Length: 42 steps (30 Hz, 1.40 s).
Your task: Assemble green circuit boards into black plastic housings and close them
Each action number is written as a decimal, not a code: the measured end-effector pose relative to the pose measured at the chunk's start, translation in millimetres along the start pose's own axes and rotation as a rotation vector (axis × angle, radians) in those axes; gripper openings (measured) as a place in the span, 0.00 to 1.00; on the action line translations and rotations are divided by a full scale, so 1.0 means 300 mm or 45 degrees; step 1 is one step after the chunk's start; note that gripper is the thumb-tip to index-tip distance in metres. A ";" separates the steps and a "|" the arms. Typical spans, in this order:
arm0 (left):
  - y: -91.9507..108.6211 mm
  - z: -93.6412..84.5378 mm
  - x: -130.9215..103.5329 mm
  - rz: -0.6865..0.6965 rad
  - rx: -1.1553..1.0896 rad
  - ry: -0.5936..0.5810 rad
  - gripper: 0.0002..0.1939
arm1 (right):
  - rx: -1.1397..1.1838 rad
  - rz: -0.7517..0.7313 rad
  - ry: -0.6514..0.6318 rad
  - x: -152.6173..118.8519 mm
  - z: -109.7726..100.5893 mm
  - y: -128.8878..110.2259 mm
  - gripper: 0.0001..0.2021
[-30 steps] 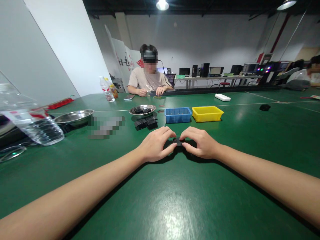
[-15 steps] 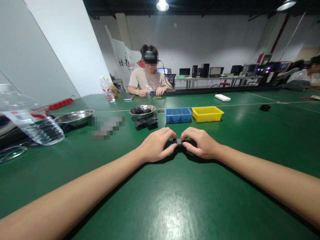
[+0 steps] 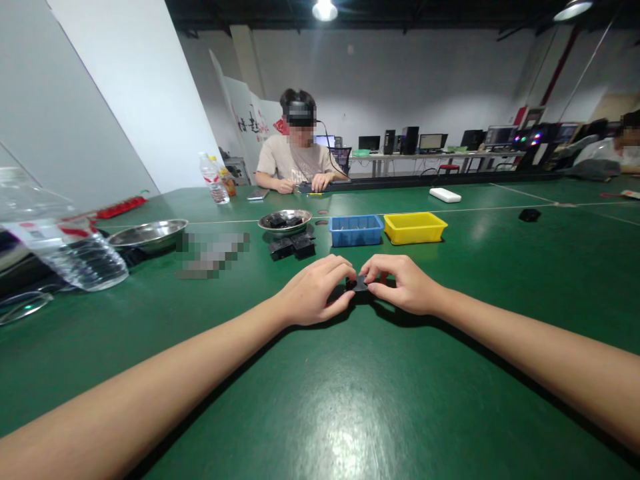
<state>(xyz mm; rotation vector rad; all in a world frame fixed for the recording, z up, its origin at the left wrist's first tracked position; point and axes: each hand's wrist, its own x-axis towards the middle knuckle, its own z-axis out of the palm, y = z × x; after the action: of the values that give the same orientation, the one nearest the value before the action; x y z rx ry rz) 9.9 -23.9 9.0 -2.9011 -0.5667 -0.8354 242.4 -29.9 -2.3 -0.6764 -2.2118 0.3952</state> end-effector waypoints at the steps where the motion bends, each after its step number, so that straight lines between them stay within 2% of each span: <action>1: -0.001 0.000 0.000 0.013 -0.001 -0.003 0.07 | 0.043 0.050 0.004 -0.001 0.003 0.001 0.02; 4: -0.003 0.001 0.001 0.046 0.020 -0.024 0.09 | 0.132 0.154 -0.002 -0.005 0.009 0.007 0.01; 9: -0.002 0.002 0.002 0.048 0.051 -0.035 0.09 | 0.191 0.218 -0.021 -0.008 0.008 0.014 0.04; 18: -0.006 0.004 -0.001 0.029 0.053 -0.040 0.10 | 0.194 0.218 0.018 -0.009 0.006 0.019 0.03; 25: -0.009 0.007 -0.002 0.026 0.069 -0.051 0.11 | 0.353 0.305 -0.085 0.000 -0.004 0.020 0.05; 34: -0.009 0.006 -0.001 0.029 0.067 -0.044 0.10 | 0.494 0.341 -0.121 0.002 -0.001 0.042 0.06; 42: -0.010 0.005 -0.001 0.071 0.087 -0.011 0.09 | 0.545 0.381 -0.070 -0.004 0.005 0.047 0.05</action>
<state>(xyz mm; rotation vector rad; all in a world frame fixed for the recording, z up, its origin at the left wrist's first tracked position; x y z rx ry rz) 9.5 -21.0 7.5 -2.8459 -0.5020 -0.7804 246.9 -19.3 -10.6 -0.7629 -1.9822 1.0156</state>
